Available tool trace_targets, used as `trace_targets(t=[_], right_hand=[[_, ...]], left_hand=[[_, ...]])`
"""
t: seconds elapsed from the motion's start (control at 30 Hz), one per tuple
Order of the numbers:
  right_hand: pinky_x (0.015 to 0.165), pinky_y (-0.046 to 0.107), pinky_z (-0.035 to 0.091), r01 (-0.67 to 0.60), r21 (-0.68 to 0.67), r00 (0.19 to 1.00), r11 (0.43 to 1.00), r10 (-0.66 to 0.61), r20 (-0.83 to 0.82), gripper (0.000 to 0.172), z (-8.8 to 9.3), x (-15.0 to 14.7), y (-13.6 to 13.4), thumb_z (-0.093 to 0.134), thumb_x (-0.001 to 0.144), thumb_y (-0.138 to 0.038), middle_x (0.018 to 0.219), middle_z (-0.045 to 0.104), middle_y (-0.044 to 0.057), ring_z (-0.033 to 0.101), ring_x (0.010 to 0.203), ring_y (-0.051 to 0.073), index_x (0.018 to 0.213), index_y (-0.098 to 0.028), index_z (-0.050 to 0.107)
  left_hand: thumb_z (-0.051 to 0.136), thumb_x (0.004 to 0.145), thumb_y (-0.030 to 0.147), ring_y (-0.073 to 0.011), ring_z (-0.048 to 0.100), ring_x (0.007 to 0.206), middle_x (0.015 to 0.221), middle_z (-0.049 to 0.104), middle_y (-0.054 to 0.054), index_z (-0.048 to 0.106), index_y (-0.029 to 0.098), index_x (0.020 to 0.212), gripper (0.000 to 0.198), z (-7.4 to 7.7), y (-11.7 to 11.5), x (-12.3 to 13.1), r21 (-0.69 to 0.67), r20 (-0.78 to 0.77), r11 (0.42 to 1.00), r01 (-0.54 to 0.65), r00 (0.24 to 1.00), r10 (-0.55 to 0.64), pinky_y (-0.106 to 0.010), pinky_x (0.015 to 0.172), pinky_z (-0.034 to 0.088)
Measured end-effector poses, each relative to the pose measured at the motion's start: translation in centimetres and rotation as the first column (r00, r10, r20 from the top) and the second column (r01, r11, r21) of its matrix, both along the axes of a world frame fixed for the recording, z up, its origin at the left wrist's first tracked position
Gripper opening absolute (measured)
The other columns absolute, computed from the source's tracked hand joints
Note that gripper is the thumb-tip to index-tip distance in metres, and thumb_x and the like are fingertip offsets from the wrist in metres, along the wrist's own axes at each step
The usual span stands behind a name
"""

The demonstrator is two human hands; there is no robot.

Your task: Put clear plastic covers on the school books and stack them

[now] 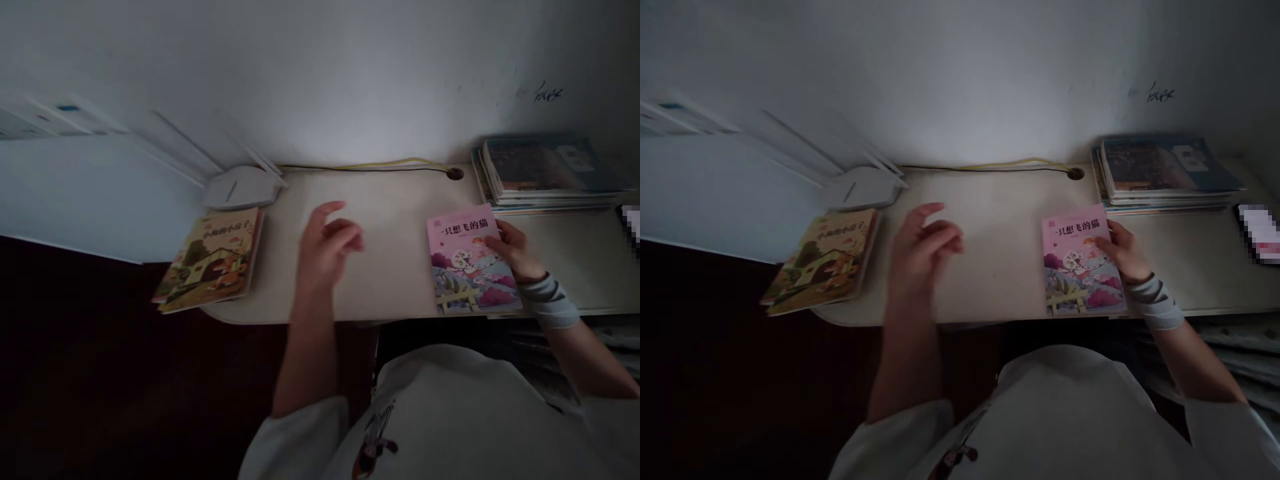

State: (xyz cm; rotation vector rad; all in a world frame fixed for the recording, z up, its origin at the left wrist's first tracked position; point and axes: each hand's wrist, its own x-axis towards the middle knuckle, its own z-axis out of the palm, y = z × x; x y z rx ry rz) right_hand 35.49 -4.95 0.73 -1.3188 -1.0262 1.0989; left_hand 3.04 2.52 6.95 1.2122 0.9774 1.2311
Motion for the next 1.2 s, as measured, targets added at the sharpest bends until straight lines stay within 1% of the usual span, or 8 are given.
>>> trace_targets(t=[0.13,0.23,0.3,0.37,0.47,0.63,0.77,1.2], right_hand=[[0.075,0.040,0.056,-0.040,-0.014,0.986,0.999,0.041,0.159,0.046,-1.6,1.9,0.8,0.071,0.071,-0.040,0.105,0.071,0.008,0.066,0.087,0.023,0.110,-0.018,0.061],[0.082,0.043,0.053,-0.059,0.003,0.954,0.998,0.055,0.294,0.046,-2.5,1.7,1.7,0.067,0.072,-0.037,0.106,0.070,0.008,0.065,0.092,0.025,0.113,-0.017,0.061],[0.085,0.045,0.052,-0.036,0.014,0.929,0.999,0.029,0.368,0.046,-2.8,1.4,2.2,0.065,0.073,-0.034,0.106,0.069,0.008,0.064,0.094,0.025,0.114,-0.017,0.059],[0.086,0.046,0.052,-0.018,0.023,0.909,1.000,0.007,0.416,0.046,-2.9,1.3,2.2,0.063,0.073,-0.033,0.107,0.069,0.009,0.064,0.095,0.026,0.116,-0.017,0.058],[0.085,0.046,0.053,-0.008,0.028,0.902,1.000,-0.005,0.431,0.048,-2.9,1.3,1.9,0.063,0.074,-0.036,0.110,0.068,0.010,0.065,0.096,0.026,0.118,-0.017,0.056],[0.092,0.046,0.052,-0.047,0.066,0.912,0.997,0.016,0.410,0.052,-3.4,1.9,0.4,0.058,0.081,-0.050,0.123,0.063,0.012,0.062,0.109,0.026,0.123,-0.021,0.050],[0.106,0.052,0.041,0.075,0.097,0.753,0.992,-0.120,0.647,0.063,-3.9,2.4,-1.6,0.051,0.084,-0.055,0.131,0.057,0.017,0.054,0.123,0.030,0.134,-0.017,0.045],[0.109,0.061,0.033,-0.083,0.108,0.505,0.991,-0.051,0.862,0.067,0.4,-0.5,-4.3,0.039,0.094,-0.046,0.144,0.044,0.018,0.044,0.131,0.034,0.151,-0.017,0.021]], left_hand=[[0.065,0.069,0.016,-0.0104,0.057,0.051,0.063,0.060,0.006,0.051,0.018,0.108,0.041,-3.2,3.2,-7.1,-0.159,-0.422,0.985,-0.074,0.907,0.000,-0.025,0.055,0.050],[0.061,0.071,0.009,-0.0189,0.064,0.074,0.075,0.063,0.000,0.053,0.016,0.108,0.038,-4.3,2.9,-7.7,0.131,-0.776,0.978,-0.159,0.598,0.202,-0.040,0.077,0.054],[0.056,0.078,0.010,-0.0263,0.062,0.099,0.098,0.065,-0.007,0.054,0.016,0.113,0.036,-4.4,1.2,-5.4,0.394,-0.818,0.916,-0.068,0.428,0.384,-0.050,0.092,0.048],[0.046,0.089,0.018,-0.0266,0.059,0.110,0.113,0.064,-0.010,0.054,0.019,0.116,0.028,-4.7,-1.1,-1.6,0.489,-0.792,0.866,0.104,0.470,0.390,-0.048,0.096,0.047],[0.035,0.093,0.017,-0.0243,0.047,0.130,0.134,0.054,-0.015,0.050,0.012,0.125,0.036,-6.2,-3.8,4.5,0.334,-0.901,0.798,0.501,0.418,0.115,-0.042,0.105,0.043],[0.030,0.093,0.013,-0.0312,0.034,0.138,0.144,0.042,-0.024,0.046,0.002,0.133,0.044,-9.3,-4.9,9.2,0.146,-0.988,0.851,0.505,0.112,0.103,-0.049,0.111,0.032],[0.033,0.094,0.016,-0.0358,0.030,0.139,0.147,0.038,-0.022,0.040,0.003,0.139,0.048,-9.8,-5.1,9.2,0.142,-0.989,0.855,0.498,0.037,0.143,-0.053,0.112,0.027],[0.035,0.093,0.021,-0.0351,0.029,0.140,0.148,0.038,-0.020,0.039,0.006,0.141,0.050,-9.3,-5.2,9.2,0.136,-0.990,0.862,0.488,0.044,0.131,-0.053,0.113,0.027]])
